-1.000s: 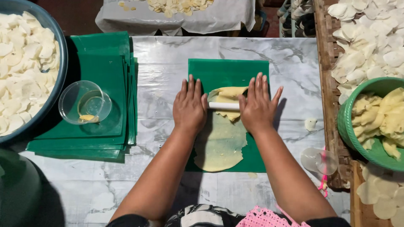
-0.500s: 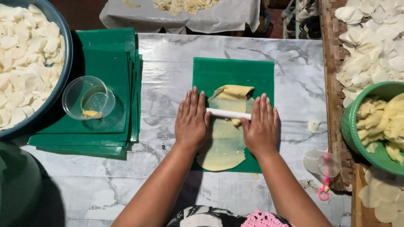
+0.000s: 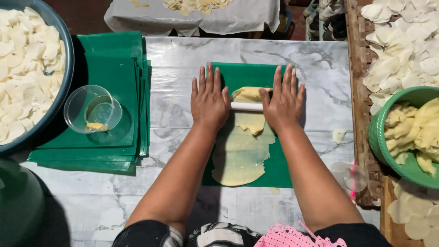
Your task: Rolling out thin sheets of dough or pastry using a rolling pin on a workstation mat.
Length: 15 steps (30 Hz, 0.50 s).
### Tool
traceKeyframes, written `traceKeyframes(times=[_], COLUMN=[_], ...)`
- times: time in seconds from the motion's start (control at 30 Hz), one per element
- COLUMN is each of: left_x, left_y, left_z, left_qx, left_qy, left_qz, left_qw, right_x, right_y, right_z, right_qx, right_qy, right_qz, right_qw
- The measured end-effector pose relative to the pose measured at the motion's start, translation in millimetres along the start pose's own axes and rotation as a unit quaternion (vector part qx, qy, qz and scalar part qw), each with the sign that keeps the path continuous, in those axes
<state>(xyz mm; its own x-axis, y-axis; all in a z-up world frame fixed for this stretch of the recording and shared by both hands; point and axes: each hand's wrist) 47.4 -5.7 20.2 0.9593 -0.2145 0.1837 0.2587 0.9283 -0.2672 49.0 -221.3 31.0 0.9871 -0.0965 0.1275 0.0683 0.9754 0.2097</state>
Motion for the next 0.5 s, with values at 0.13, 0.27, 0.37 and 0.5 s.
traceKeyframes(times=[0.13,0.27,0.37,0.5], left_x=[-67.4,-108.1,-102.4,-48.8], left_y=[-8.2,-12.2,-12.8,-5.1], left_z=[5.6,13.6,13.8,2.4], left_qx=[0.001,-0.038,-0.042,-0.019], left_qy=[-0.005,0.036,0.041,0.021], left_qz=[-0.021,-0.038,-0.04,-0.032], left_qw=[1.0,0.998,0.997,0.999], right_x=[-70.7,-122.9,-117.2,-56.6], right_y=[-11.1,-13.8,-13.8,-12.8], right_z=[-4.0,2.6,0.5,-11.2], right_qx=[-0.02,0.004,0.013,0.003], right_qy=[-0.025,-0.077,-0.064,-0.072], right_qz=[0.048,0.074,0.058,0.036], right_qw=[0.998,0.994,0.996,0.997])
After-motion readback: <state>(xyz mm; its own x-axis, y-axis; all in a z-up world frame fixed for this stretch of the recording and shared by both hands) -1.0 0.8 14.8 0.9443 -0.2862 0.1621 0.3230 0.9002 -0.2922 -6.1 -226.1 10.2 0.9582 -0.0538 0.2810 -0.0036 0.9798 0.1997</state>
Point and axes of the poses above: each hand's wrist, its own x-axis towards the middle knuckle, its own z-axis out of the back of the hand, y = z × x, and after that the axes turned 11 degrees about -z, right-handed
